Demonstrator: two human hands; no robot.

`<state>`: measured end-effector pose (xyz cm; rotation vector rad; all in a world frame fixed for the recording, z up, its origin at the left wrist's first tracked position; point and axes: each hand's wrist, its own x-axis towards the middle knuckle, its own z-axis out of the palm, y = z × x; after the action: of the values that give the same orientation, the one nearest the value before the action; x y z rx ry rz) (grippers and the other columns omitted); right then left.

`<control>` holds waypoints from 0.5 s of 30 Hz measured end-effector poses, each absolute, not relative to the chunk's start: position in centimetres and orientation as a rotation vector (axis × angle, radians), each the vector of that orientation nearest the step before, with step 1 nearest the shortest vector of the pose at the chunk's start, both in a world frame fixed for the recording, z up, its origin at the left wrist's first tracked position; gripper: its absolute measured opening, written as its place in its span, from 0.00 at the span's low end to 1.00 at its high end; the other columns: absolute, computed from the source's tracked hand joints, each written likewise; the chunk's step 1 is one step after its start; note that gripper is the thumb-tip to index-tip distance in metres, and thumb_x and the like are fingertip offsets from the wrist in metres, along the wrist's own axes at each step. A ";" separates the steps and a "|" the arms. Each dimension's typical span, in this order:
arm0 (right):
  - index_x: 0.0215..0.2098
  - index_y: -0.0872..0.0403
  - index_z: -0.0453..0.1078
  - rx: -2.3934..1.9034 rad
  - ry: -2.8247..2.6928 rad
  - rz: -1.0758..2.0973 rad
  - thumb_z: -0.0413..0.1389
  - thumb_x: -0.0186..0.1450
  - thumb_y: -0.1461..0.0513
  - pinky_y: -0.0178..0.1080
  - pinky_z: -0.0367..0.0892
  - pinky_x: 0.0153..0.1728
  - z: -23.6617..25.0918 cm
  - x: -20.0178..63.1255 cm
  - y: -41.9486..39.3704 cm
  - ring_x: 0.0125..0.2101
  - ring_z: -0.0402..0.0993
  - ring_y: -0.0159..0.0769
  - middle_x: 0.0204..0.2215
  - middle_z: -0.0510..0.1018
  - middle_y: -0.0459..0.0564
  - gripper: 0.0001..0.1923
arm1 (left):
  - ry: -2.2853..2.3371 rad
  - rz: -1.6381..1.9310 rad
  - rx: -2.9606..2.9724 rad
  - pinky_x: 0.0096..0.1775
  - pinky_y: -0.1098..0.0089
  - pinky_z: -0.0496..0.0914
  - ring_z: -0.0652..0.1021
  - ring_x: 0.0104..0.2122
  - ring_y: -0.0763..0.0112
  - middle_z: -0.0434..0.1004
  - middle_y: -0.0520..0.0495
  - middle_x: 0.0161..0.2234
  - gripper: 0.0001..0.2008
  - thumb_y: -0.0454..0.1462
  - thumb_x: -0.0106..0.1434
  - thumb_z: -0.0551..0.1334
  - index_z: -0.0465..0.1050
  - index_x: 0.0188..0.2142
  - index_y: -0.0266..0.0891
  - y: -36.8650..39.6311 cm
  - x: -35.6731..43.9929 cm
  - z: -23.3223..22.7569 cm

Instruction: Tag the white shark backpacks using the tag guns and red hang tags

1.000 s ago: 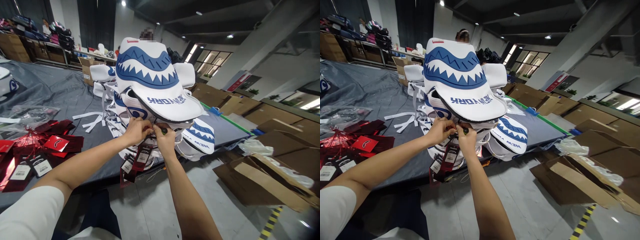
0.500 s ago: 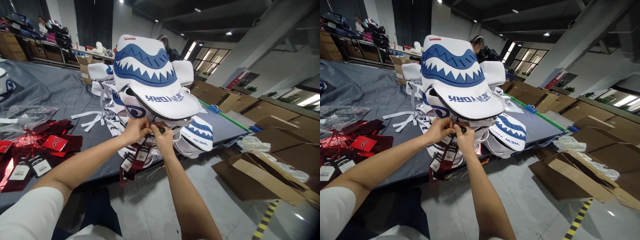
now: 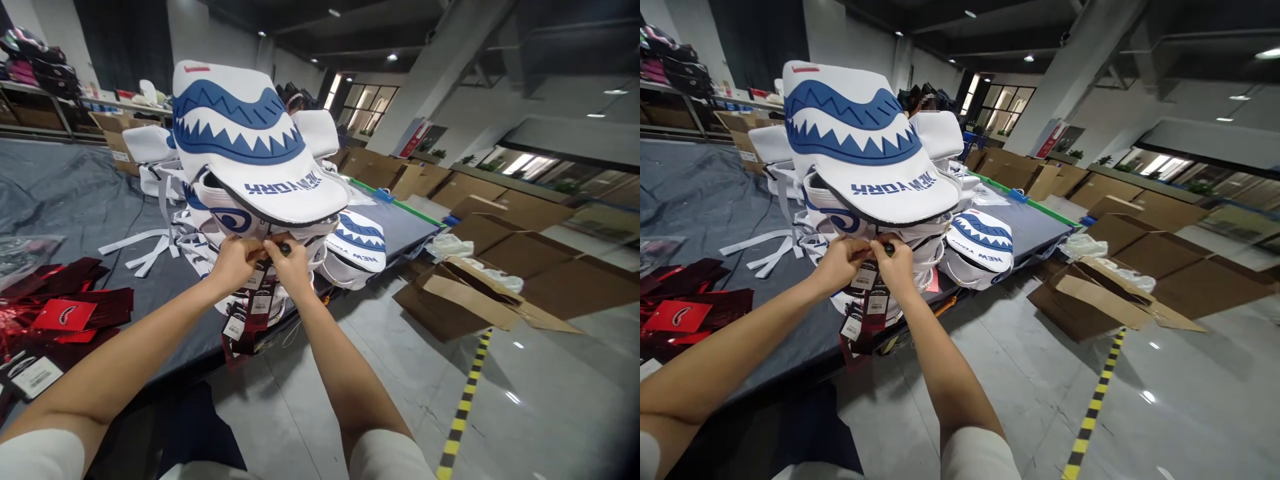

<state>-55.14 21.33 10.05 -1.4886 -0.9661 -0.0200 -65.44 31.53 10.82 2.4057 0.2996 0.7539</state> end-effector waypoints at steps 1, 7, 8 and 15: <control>0.28 0.53 0.71 -1.476 -0.970 0.000 0.58 0.59 0.52 0.37 0.66 0.32 10.0 -55.1 21.4 0.28 0.71 0.35 0.24 0.76 0.46 0.12 | 0.343 0.775 2.391 0.59 0.55 0.59 0.79 0.35 0.67 0.83 0.51 0.33 0.09 0.35 0.66 0.57 0.75 0.33 0.41 31.5 -65.4 10.9; 0.27 0.52 0.71 -1.484 -0.925 -0.016 0.59 0.60 0.60 0.40 0.67 0.35 10.5 -55.8 21.7 0.29 0.72 0.38 0.25 0.76 0.47 0.06 | 0.341 0.808 2.464 0.51 0.60 0.67 0.79 0.41 0.61 0.83 0.45 0.38 0.09 0.39 0.65 0.56 0.74 0.36 0.41 31.6 -66.0 11.2; 0.27 0.52 0.71 -1.495 -0.929 -0.031 0.59 0.61 0.61 0.40 0.68 0.38 10.5 -56.2 21.6 0.32 0.73 0.39 0.27 0.78 0.48 0.05 | 0.298 0.787 2.468 0.51 0.60 0.67 0.79 0.41 0.61 0.83 0.46 0.39 0.10 0.39 0.64 0.54 0.74 0.36 0.42 31.5 -66.4 11.2; 0.34 0.52 0.75 -1.627 -0.931 -0.067 0.61 0.66 0.59 0.36 0.70 0.41 9.9 -55.7 22.0 0.38 0.78 0.37 0.33 0.81 0.44 0.05 | 0.435 0.847 2.574 0.58 0.56 0.64 0.79 0.44 0.57 0.82 0.61 0.34 0.15 0.54 0.61 0.52 0.71 0.34 0.52 32.9 -65.9 11.1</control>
<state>-55.68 21.98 9.95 -1.6268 -0.9314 -0.0668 -65.95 32.86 11.14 2.5742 0.4350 0.8468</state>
